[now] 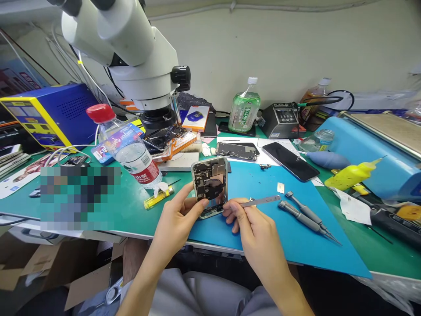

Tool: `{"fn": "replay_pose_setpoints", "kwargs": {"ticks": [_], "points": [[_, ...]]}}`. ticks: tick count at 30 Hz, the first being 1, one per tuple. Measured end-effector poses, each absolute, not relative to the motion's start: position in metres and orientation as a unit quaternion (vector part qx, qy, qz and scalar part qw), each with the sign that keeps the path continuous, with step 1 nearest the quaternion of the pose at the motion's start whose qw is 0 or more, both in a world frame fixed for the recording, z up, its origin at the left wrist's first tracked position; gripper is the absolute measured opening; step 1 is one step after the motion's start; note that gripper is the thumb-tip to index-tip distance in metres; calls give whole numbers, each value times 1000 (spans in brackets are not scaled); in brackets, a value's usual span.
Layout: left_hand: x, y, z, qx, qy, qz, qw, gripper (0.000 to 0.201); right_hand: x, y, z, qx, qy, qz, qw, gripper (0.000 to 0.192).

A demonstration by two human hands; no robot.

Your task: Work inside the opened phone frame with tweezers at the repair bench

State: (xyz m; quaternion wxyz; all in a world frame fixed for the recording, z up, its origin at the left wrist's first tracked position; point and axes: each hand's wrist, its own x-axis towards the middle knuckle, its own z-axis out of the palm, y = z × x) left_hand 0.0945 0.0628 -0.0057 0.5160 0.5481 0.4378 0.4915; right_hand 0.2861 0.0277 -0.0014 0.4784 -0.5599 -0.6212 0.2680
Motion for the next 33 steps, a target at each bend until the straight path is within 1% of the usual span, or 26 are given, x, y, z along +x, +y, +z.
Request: {"fn": "replay_pose_setpoints", "kwargs": {"ticks": [3, 6, 10, 13, 15, 22, 28, 33], "points": [[94, 64, -6, 552, 434, 489, 517, 42, 286, 27, -3, -550, -634, 266, 474, 40], [94, 65, -7, 555, 451, 485, 504, 46, 287, 29, -1, -554, -604, 304, 486, 43], [94, 65, -6, 562, 496, 473, 464, 55, 291, 32, 4, -542, -508, 391, 544, 47], [95, 66, -5, 570, 506, 464, 452, 58, 296, 31, 5, -524, -451, 415, 591, 48], [96, 66, -4, 568, 510, 462, 451, 59, 298, 30, 5, -519, -439, 417, 604, 48], [97, 64, -2, 562, 528, 454, 446, 63, 298, 30, 4, -543, -464, 390, 582, 47], [96, 68, -2, 555, 522, 454, 461, 69, 298, 30, 0, -538, -448, 381, 604, 43], [95, 66, -1, 557, 513, 457, 466, 71, 299, 29, 0, -549, -458, 368, 594, 44]]}}
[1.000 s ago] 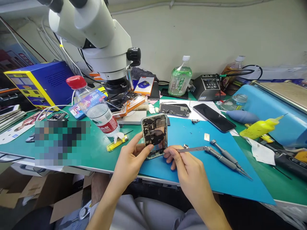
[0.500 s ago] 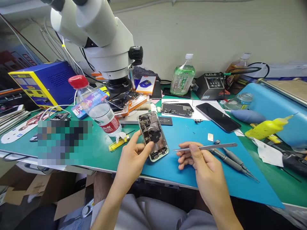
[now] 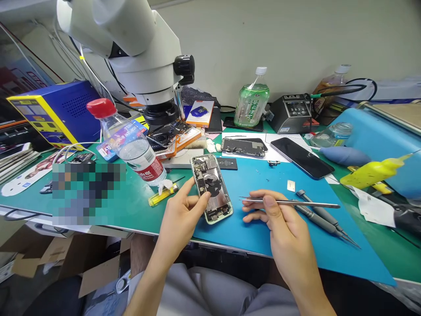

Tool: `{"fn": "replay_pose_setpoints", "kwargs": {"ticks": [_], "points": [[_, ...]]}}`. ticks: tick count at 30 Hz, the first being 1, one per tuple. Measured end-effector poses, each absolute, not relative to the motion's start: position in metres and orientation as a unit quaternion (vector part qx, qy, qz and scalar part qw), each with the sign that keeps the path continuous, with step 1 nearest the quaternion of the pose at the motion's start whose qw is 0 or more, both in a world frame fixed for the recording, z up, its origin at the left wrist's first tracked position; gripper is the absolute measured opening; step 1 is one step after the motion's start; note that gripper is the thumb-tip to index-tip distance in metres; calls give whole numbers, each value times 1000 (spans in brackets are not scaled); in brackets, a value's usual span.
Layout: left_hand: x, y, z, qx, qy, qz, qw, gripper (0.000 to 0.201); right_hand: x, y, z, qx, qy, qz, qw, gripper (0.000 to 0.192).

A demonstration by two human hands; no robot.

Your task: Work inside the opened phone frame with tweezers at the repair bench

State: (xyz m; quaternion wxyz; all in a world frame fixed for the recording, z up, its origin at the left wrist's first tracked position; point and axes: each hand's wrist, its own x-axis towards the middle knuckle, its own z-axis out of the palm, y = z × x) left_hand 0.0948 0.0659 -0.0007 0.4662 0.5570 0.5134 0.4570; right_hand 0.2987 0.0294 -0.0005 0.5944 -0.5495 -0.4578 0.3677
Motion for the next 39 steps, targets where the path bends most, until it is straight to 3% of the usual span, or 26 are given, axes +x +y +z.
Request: {"fn": "replay_pose_setpoints", "kwargs": {"ticks": [7, 17, 32, 39], "points": [[91, 63, -1, 558, 488, 447, 501, 73, 299, 29, 1, -539, -493, 368, 575, 40], [94, 61, -1, 590, 505, 440, 450, 67, 298, 29, -4, -556, -536, 355, 527, 42], [94, 62, -1, 596, 504, 435, 448, 55, 289, 23, 0, -567, -607, 226, 509, 35], [94, 62, -2, 593, 513, 430, 447, 74, 288, 21, 1, -562, -594, 264, 511, 37]]}}
